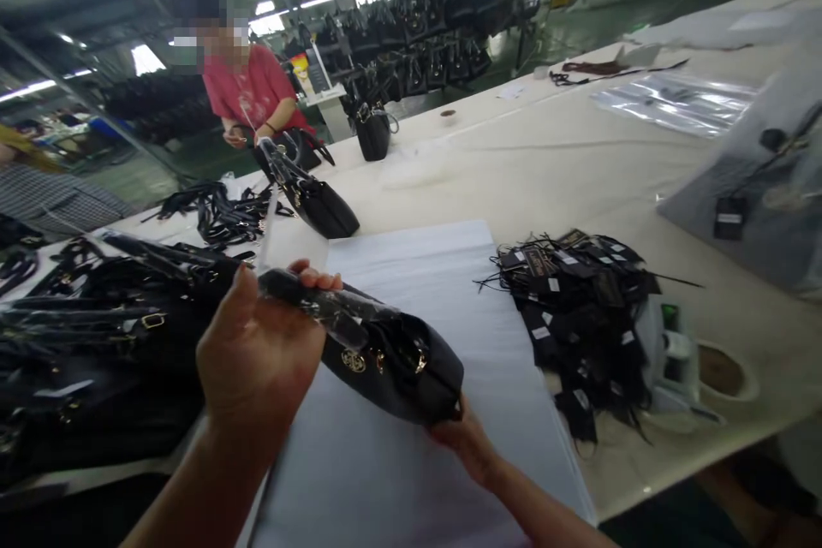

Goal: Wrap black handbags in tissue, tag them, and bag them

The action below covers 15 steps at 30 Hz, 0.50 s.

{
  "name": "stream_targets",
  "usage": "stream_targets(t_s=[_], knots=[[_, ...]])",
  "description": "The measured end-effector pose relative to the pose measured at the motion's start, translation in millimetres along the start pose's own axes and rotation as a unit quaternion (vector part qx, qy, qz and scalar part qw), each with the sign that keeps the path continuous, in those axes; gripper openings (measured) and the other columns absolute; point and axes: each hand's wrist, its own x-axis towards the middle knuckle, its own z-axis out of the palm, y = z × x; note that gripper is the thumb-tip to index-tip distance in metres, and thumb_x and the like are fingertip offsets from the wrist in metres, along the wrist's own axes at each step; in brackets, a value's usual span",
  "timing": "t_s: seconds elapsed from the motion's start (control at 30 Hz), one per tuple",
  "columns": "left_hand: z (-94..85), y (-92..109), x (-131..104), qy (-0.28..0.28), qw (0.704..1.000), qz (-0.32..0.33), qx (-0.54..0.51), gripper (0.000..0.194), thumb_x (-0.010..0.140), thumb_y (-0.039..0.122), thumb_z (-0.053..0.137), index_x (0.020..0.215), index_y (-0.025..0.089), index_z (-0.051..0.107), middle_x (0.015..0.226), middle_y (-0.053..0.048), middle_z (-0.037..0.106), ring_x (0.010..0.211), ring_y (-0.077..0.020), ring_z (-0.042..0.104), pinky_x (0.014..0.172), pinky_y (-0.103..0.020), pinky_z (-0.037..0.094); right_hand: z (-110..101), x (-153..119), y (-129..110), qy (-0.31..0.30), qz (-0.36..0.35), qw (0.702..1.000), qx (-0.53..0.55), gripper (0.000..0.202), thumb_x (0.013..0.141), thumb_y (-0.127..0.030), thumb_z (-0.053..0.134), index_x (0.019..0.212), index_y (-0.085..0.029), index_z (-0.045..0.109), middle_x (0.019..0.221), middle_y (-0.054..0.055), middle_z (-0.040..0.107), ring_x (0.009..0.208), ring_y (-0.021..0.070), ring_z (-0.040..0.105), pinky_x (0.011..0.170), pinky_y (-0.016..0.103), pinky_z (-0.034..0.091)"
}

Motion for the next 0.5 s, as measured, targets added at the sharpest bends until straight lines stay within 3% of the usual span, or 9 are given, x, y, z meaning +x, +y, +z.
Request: stream_targets(t_s=[0.1, 0.2, 0.5], knots=[[3.2, -20, -17, 0.023, 1.0, -0.001, -0.003, 0.025, 0.083, 0.032, 0.051, 0.082, 0.01, 0.062, 0.077, -0.005, 0.058, 0.075, -0.0135, 0.058, 0.088, -0.033, 0.049, -23, 1, -28, 0.015, 0.039, 0.998, 0.048, 0.081, 0.05, -0.013, 0.063, 0.126, -0.022, 0.037, 0.064, -0.005, 0.056, 0.054, 0.012, 0.05, 0.051, 0.024, 0.038], [7.4, -35, -26, 0.034, 0.999, 0.006, -0.004, 0.016, 0.081, 0.026, 0.055, 0.08, 0.012, 0.062, 0.084, -0.005, 0.061, 0.082, -0.0143, 0.059, 0.093, -0.036, 0.048, -35, 7, -44, 0.008, 0.044, 0.997, 0.059, 0.09, 0.05, -0.01, 0.059, 0.133, -0.024, 0.028, 0.06, -0.007, 0.054, 0.051, 0.0108, 0.049, 0.051, 0.023, 0.036], [17.5, -54, -40, 0.013, 0.999, 0.019, 0.038, 0.014, 0.08, 0.023, 0.056, 0.08, 0.014, 0.066, 0.088, -0.005, 0.065, 0.092, -0.0178, 0.062, 0.1, -0.038, 0.045, -50, 14, -48, 0.031, 0.08, 0.996, 0.017, 0.093, 0.046, -0.01, 0.054, 0.134, -0.021, 0.025, 0.056, -0.007, 0.054, 0.05, 0.0122, 0.051, 0.051, 0.024, 0.04]])
